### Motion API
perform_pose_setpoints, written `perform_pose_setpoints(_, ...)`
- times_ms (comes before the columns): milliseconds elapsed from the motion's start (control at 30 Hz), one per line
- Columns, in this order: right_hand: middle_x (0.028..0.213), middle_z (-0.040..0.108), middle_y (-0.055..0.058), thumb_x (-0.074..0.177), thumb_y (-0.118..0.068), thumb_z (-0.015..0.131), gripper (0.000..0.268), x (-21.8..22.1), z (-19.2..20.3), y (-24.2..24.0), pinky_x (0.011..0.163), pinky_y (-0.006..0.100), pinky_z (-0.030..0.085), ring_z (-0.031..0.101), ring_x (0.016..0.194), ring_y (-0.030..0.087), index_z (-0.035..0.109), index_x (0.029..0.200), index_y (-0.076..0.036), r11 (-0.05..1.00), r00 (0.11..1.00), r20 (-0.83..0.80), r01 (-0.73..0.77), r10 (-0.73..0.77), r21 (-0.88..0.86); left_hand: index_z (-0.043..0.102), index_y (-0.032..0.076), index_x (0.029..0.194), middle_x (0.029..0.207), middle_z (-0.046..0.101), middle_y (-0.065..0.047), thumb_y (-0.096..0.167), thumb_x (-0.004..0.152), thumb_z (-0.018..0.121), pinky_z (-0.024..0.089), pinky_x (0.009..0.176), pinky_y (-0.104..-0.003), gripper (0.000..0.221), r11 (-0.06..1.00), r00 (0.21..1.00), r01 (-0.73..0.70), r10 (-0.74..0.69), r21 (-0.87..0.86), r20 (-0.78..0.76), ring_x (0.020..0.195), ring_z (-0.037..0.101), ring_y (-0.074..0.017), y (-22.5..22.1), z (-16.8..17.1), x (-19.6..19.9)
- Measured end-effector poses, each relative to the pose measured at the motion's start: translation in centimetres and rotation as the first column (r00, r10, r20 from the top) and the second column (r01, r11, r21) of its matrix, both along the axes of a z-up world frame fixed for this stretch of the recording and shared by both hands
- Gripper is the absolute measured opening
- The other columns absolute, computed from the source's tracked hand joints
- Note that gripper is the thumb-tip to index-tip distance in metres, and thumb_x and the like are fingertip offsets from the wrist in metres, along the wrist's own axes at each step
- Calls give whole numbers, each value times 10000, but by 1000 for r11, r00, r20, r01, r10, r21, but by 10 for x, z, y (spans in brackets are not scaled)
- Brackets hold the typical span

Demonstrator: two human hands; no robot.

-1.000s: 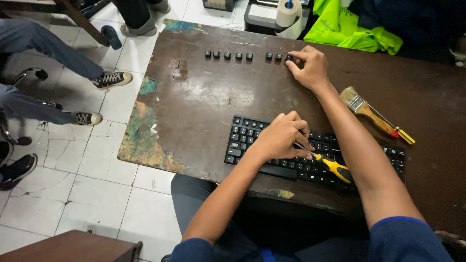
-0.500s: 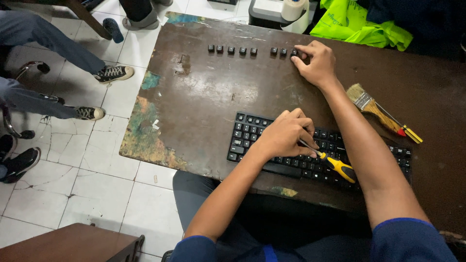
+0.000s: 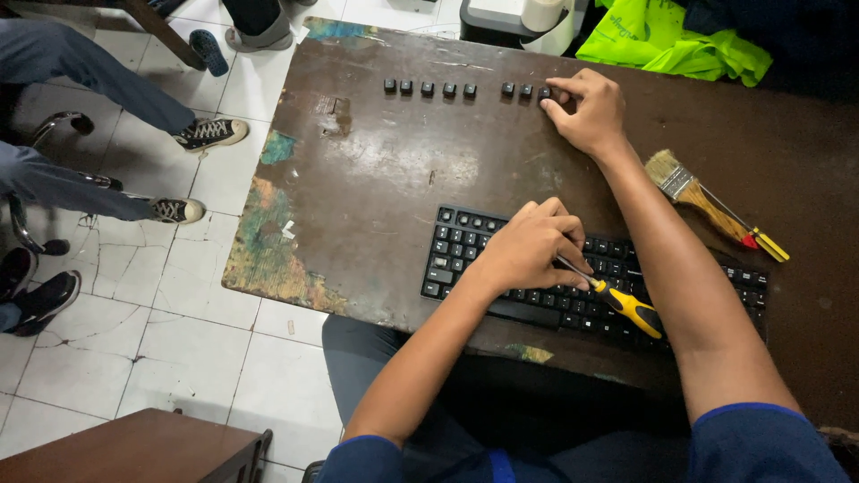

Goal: Removing individual keycaps from a computer keyboard using a flathead screwdriver.

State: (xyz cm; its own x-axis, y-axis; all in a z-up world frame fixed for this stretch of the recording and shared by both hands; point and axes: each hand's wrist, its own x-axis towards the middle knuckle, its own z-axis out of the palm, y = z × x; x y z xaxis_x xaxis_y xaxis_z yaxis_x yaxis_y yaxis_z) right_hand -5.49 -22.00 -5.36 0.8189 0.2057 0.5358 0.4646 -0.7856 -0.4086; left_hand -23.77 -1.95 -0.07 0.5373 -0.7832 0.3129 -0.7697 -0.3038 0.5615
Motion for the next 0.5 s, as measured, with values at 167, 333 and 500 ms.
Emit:
perform_pose_setpoints(167,930,716,0,945,-138,902,316,1,1,-3,677,336,494,599,752,153,865,1255,-83,994,997,-26,-63,66,93,888,365,1004,1002,664,125,605,811,813,393,782,-385,317,1000,1000,-1,1,3,7,1009,512,-207,0,-1,1)
perform_pose_setpoints(333,1020,652,-42,1050,-167,796,441,-26,16,-35,718,227,427,470,792,48,719,1469,-53,909,951,-288,16,114,416,890,371,962,1027,704,107,587,797,848,424,775,-406,276,1000,1000,8,-8,-5,31,1018,542,-233,-1,-1,2)
perform_pose_setpoints(500,1098,714,52,989,-227,763,399,-193,113,-54,758,319,473,616,882,165,739,1375,-132,990,817,-560,-113,139,81,869,266,912,928,710,77,517,887,806,446,738,-418,260,985,1000,3,0,-170,19,937,590,-225,-1,-3,5)
